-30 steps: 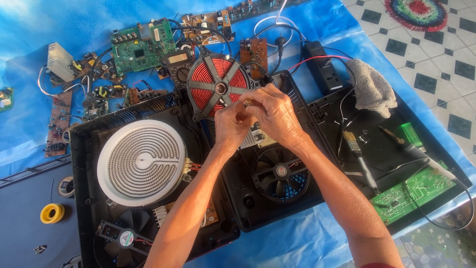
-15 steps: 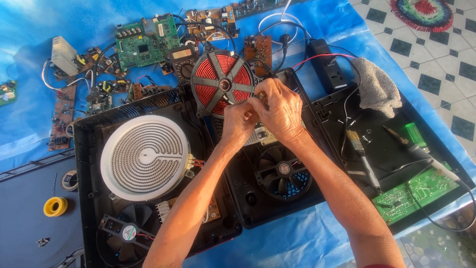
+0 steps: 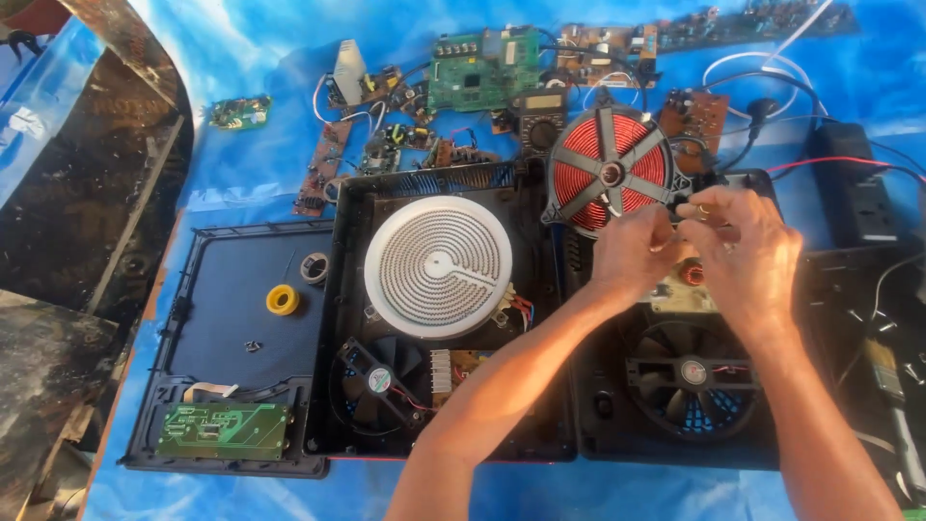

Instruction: Reassembling the internal components of an induction cooker on a floor-based workspace.

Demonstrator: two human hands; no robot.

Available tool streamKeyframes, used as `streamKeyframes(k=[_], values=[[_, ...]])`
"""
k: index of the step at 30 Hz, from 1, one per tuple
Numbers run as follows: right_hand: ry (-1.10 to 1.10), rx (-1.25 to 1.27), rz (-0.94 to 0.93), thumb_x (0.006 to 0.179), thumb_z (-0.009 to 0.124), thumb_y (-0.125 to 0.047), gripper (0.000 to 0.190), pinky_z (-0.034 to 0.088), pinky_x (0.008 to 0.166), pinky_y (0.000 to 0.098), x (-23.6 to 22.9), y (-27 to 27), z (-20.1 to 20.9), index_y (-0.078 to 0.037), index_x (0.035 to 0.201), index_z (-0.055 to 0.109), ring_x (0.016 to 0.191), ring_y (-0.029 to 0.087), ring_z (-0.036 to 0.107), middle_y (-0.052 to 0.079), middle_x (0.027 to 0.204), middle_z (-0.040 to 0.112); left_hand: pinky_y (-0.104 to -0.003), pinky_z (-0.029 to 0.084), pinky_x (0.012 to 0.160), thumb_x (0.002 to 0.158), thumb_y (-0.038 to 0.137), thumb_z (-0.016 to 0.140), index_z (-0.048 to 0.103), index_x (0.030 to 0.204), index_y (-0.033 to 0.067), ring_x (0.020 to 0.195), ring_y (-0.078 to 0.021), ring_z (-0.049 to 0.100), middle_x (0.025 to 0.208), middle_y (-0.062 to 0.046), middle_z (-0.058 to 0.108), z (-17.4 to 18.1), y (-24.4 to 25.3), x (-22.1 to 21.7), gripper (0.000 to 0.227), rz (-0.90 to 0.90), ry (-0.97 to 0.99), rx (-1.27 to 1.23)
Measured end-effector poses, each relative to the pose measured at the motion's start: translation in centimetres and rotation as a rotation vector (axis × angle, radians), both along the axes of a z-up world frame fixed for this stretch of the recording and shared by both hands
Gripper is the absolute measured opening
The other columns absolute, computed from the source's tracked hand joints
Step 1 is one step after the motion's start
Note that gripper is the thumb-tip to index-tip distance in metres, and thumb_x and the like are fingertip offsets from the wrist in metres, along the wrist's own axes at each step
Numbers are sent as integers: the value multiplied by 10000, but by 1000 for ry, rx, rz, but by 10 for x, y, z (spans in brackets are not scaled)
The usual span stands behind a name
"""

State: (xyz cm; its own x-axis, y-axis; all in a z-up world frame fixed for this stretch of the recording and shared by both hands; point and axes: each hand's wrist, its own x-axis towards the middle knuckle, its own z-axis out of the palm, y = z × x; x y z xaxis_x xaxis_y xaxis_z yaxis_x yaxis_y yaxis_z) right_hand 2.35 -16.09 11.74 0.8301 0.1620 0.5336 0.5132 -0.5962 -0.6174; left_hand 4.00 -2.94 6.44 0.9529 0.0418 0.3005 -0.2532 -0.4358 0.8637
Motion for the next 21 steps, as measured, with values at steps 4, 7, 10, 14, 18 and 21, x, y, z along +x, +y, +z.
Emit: streamKeyframes(k=[4,7,10,14,18,21], values=[[-103,-45,-75,826,878,73,406,542,703,303,-1,10,-8,30,1202,730,999,237,571,153,1131,567,-335,446,574,779,116,713,501,760,83,617,-182,530,684,-9,542,-3,5,-1,216,18,-11,32],[-120,-84,-90,812,850,64,339,491,676,315,12,1,-15,13,1142,793,723,189,583,115,927,609,-389,506,656,790,199,737,511,818,116,727,-235,656,802,-19,660,-15,10,2,242,-18,106,101],[-260,-120,10,908,885,-85,218,585,814,381,28,-13,-23,-120,1111,811,957,302,689,71,961,751,-471,625,737,859,171,774,666,1112,175,944,-440,698,922,-161,697,-39,8,16,276,-225,-210,-114],[-137,81,103,890,797,-47,233,603,771,377,27,-11,-17,-124,1110,792,916,280,708,85,1005,731,-299,479,551,809,131,691,640,759,148,621,-233,604,608,-40,563,-32,4,23,74,-263,-105,-246],[-202,147,16,902,821,-90,185,621,679,390,39,-11,-35,-124,1083,805,836,320,726,98,946,662,-363,551,538,726,-44,762,604,731,101,611,-352,694,593,-113,643,-18,-2,23,215,-155,-360,-3],[-106,176,72,853,861,-157,361,618,693,384,36,-16,-28,-140,1196,750,815,290,736,91,917,685,-362,554,526,726,33,829,603,781,108,611,-310,709,640,-101,652,-30,-3,31,245,-192,-371,-29]])
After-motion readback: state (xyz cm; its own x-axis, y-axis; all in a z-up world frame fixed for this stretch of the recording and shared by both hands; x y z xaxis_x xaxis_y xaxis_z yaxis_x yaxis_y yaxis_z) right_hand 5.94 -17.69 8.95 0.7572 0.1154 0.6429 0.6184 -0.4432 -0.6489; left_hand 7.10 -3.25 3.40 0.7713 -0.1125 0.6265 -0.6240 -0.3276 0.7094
